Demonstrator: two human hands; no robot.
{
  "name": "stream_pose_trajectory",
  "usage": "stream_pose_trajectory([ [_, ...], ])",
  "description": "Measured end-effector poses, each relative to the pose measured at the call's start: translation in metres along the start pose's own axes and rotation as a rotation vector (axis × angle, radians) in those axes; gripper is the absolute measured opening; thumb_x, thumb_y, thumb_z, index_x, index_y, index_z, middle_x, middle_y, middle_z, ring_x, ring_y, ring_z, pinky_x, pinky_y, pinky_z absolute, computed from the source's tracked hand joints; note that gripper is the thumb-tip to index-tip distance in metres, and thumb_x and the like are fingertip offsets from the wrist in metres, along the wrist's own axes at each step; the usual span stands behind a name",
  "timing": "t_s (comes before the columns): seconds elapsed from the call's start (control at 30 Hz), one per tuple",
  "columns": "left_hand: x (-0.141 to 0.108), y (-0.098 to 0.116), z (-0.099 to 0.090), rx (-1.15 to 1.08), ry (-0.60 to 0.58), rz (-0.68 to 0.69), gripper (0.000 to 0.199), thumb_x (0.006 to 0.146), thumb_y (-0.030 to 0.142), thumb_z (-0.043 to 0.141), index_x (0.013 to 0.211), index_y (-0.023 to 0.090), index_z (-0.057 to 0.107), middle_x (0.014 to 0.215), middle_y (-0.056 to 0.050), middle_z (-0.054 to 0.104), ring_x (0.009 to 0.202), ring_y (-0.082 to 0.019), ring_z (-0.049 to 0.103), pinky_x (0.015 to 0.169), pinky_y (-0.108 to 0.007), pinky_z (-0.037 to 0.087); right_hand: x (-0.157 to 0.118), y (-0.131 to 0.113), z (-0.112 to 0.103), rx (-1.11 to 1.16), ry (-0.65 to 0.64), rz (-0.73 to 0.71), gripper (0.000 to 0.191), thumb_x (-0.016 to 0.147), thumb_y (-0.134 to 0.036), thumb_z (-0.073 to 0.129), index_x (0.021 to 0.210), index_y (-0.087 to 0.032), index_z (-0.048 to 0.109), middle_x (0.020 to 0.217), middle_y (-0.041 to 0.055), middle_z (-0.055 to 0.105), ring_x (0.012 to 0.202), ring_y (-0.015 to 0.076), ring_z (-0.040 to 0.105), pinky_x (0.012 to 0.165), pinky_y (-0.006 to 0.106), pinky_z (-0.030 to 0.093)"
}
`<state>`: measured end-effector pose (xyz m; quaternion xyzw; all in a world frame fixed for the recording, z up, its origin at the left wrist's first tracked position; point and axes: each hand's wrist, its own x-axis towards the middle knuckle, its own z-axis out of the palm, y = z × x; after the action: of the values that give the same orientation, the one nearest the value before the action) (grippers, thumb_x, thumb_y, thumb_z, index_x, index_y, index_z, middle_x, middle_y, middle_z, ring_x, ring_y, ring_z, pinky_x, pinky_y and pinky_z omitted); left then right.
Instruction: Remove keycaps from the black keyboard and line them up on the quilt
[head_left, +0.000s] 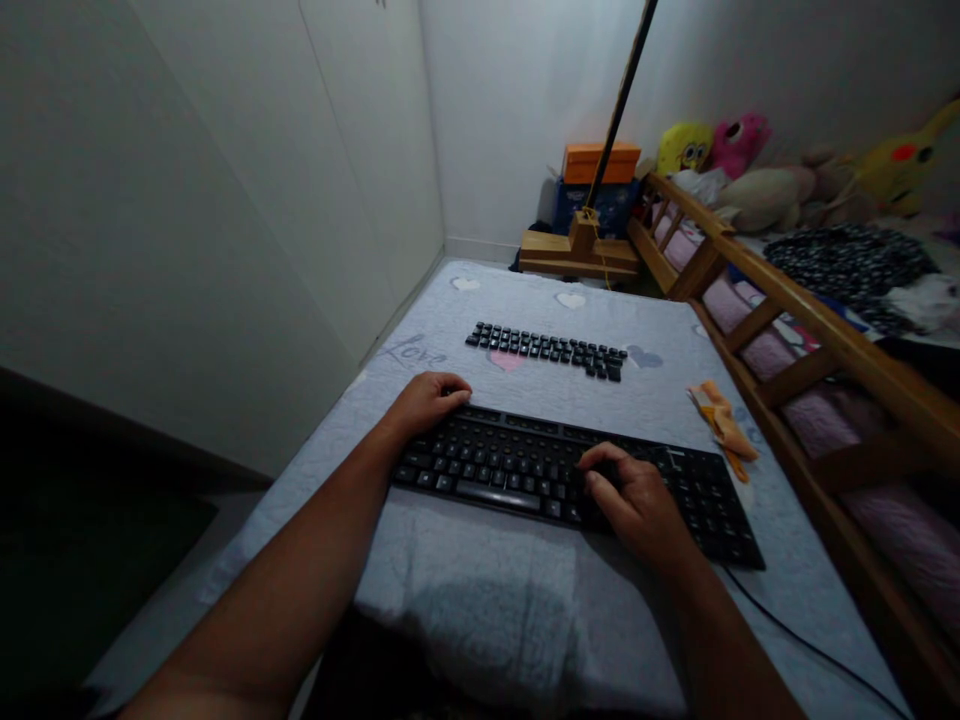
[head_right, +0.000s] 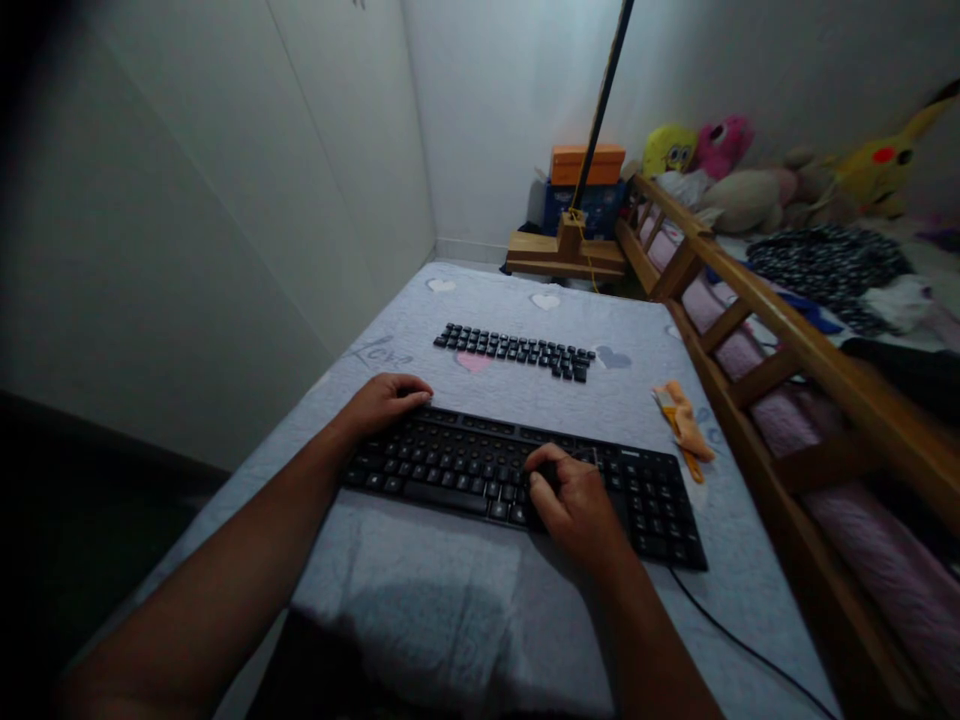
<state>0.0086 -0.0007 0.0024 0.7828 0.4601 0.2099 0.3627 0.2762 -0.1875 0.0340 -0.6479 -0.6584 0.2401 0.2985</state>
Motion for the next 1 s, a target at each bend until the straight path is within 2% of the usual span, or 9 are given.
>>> stream_pose_trajectory([
  [0.27, 0.0, -0.0002, -0.0001, 0.011, 0.0, 0.003, 0.032, 0.078, 0.042, 0.054, 0.088, 0.018, 0.073, 0.088, -0.004, 0.074, 0.085, -0.022, 0.066, 0.081, -0.033, 0.049, -0.0035, -0.0067, 0.0031, -0.068, 0.07, -0.163, 0.014, 0.081, -0.022, 0.047, 0.085, -0.018, 0.061, 0.076, 0.0041, 0.067, 0.069, 0.018, 0.062, 0.064, 0.028, 0.045],
  [0.5, 0.0004, -0.0013, -0.0003, 0.003, -0.005, 0.009, 0.033, 0.078, 0.042, 0.054, 0.088, 0.017, 0.073, 0.086, -0.004, 0.074, 0.084, -0.021, 0.066, 0.079, -0.032, 0.049, -0.001, -0.0061, 0.0049, -0.012, 0.022, -0.009, 0.017, 0.085, -0.026, 0.046, 0.087, -0.018, 0.061, 0.06, -0.0021, 0.057, 0.053, 0.014, 0.054, 0.054, 0.025, 0.04],
  [0.77, -0.0002, 0.0009, -0.0005, 0.011, -0.005, 0.011, 0.033, 0.077, 0.043, 0.054, 0.088, 0.018, 0.073, 0.087, -0.004, 0.074, 0.085, -0.022, 0.066, 0.081, -0.033, 0.048, -0.0011, -0.0038, 0.0034, -0.044, 0.082, -0.047, 0.013, 0.081, -0.023, 0.047, 0.081, -0.019, 0.059, 0.059, -0.0027, 0.056, 0.051, 0.0132, 0.051, 0.054, 0.025, 0.038],
  [0.9, -0.0004, 0.002, -0.0004, 0.006, -0.002, 0.006, 0.033, 0.077, 0.043, 0.055, 0.088, 0.018, 0.073, 0.086, -0.004, 0.074, 0.085, -0.022, 0.066, 0.082, -0.033, 0.049, -0.0005, -0.0042, 0.0054, -0.052, 0.065, -0.029, 0.012, 0.082, -0.024, 0.047, 0.083, -0.019, 0.058, 0.055, -0.0042, 0.051, 0.048, 0.0124, 0.048, 0.051, 0.024, 0.036],
  [1.0, -0.0002, 0.0022, -0.0004, 0.006, 0.001, 0.009, 0.032, 0.077, 0.043, 0.055, 0.086, 0.018, 0.073, 0.086, -0.004, 0.074, 0.084, -0.022, 0.066, 0.082, -0.034, 0.049, -0.0008, -0.0043, 0.006, -0.052, 0.049, -0.029, 0.011, 0.083, -0.024, 0.049, 0.084, -0.019, 0.058, 0.059, -0.0031, 0.054, 0.051, 0.0127, 0.05, 0.052, 0.024, 0.037],
])
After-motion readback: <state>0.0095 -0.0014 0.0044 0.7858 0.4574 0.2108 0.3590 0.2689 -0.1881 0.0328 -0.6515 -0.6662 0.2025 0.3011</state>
